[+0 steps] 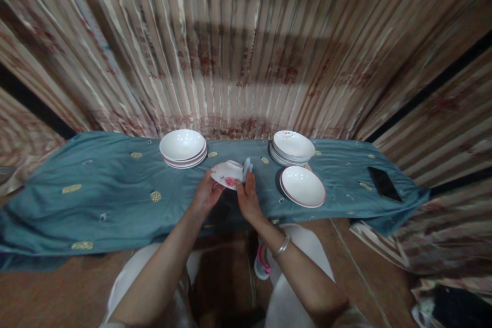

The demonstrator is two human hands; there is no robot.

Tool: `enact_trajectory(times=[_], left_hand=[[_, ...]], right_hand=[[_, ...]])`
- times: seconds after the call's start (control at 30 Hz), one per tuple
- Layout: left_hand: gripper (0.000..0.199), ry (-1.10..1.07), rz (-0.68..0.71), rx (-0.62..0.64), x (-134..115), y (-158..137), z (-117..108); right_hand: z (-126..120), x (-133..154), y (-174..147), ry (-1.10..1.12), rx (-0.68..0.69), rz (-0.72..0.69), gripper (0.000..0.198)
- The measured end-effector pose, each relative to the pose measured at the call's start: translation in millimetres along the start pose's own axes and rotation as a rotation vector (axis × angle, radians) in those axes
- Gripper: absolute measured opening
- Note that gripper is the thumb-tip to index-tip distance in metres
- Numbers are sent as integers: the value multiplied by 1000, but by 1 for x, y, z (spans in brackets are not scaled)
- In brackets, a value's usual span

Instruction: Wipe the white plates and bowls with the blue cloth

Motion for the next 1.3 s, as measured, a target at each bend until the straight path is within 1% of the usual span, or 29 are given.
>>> enact_trajectory(times=[0.1,0.17,0.3,0.37,0.47,0.6,0.73,0.83,0.9,1.0,1.03,1.13,1.2,1.3], left_hand=[[31,-13,-14,-29,3,-6,3],[30,-5,-21,-24,6,-10,8],[31,19,-4,-9,11,-17,17],[31,32,-7,-27,15,-21,18],[29,45,-14,-55,19,-26,17],[23,88,18,-49,18,-29,16],[24,99,56,-86,13,-27,7],[28,74,57,-92,10,-22,1],[27,63,43,-80,10,-18,-2],[26,55,35,-69,11,-14,-6],[27,52,40,-68,12,-13,-7],[33,43,60,-65,13,-11,-9],[36,42,73,-66,14,-10,-9],[36,56,76,-71,15,-9,-9]], right_hand=[[-6,8,-7,-30,-11,9,70],[-9,16,-13,-62,-10,-12,68],[-17,38,-21,-154,-9,-125,66],[-22,51,-24,-209,-12,-193,65],[-26,69,-28,-271,3,-302,60],[-24,86,-31,-340,56,-442,55],[-21,94,-31,-367,75,-546,52],[-19,96,-30,-335,86,-596,50],[-25,93,-26,-274,67,-591,50],[-45,80,-11,-153,-19,-540,48],[-53,73,-5,-118,-58,-511,47],[-72,43,18,-67,-158,-362,42],[-74,27,28,-39,-178,-292,40],[-55,20,32,-22,-123,-255,40]])
Point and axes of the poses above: each hand's wrist, its own y-axis towards the middle knuckle, its own z-axis out of the palm, x = y × z, the point moved 10 cm from there along y, towards the middle knuckle, and after that the axes turned 15 degrees about -y, right-handed, at the moved point
